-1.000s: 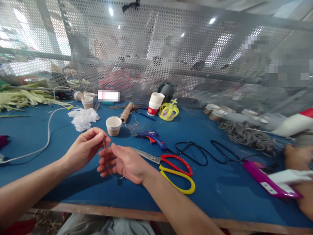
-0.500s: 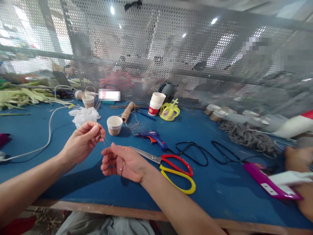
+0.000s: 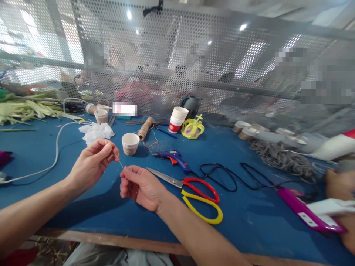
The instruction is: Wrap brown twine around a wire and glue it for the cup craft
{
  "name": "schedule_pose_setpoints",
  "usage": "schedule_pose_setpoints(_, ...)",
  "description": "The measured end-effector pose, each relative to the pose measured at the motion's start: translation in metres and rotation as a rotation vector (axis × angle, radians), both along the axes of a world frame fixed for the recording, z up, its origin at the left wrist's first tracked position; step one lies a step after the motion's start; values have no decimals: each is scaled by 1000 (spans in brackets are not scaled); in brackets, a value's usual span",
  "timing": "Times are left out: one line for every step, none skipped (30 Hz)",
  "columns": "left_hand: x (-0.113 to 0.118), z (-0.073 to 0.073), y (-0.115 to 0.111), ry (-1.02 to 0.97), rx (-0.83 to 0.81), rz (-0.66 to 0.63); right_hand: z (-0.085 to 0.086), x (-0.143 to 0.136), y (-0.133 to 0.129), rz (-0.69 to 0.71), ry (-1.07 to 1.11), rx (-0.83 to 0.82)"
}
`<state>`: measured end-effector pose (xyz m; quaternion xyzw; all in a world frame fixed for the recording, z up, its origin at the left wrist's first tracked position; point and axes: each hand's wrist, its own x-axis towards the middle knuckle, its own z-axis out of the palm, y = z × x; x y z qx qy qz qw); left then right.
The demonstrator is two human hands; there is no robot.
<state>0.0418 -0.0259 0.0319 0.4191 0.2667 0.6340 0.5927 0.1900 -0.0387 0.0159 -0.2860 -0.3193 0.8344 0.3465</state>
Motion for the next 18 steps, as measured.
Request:
schedule_pose_setpoints(0,0,0,2,3,4,0,0,0,-8,1,6)
schedule_pose_setpoints(0,-1,0,4,7,7,0,-1,0,-15,1,10)
schedule_pose_setpoints(0,0,1,3,12,9,0,-1,0,-18,0,8)
schedule_pose_setpoints(-1,1,2,-4,16,15,0,-1,0,-17,-1,3)
schedule_pose_setpoints(-3,2,4,-17,24,25,0,0,0,-15,2,-7)
schedule_pose_setpoints(-5,4,6,-38,36,43,-1,0,1,-10,7,-21)
schedule_pose_setpoints(-8,6,8,-60,48,66,0,1,2,-1,13,-39)
schedule_pose_setpoints(-12,9,11,-81,63,93,0,2,3,13,18,-59)
schedule_pose_setpoints(-15,11,14,-100,81,121,0,3,4,22,19,-71)
schedule_pose_setpoints(-18,13,16,-104,92,135,2,4,5,28,11,-65)
schedule_pose_setpoints(-21,14,18,-106,105,139,3,5,6,29,-11,-36)
schedule_pose_setpoints(-22,14,19,-106,111,135,5,6,6,20,-50,21)
schedule_pose_setpoints(-22,14,20,-103,112,122,6,6,6,3,-105,103)
schedule_pose_setpoints(-21,13,20,-99,109,104,8,6,5,-23,-175,205)
schedule_pose_setpoints(-20,11,20,-91,101,85,9,5,3,-59,-264,315)
schedule_pose_setpoints(-18,9,19,-78,89,66,10,4,1,-105,-375,432)
schedule_pose_setpoints(-16,7,18,-61,79,50,10,3,-1,-167,-503,555)
schedule_pose_setpoints(-14,6,16,-39,73,43,9,1,-4,-237,-638,680)
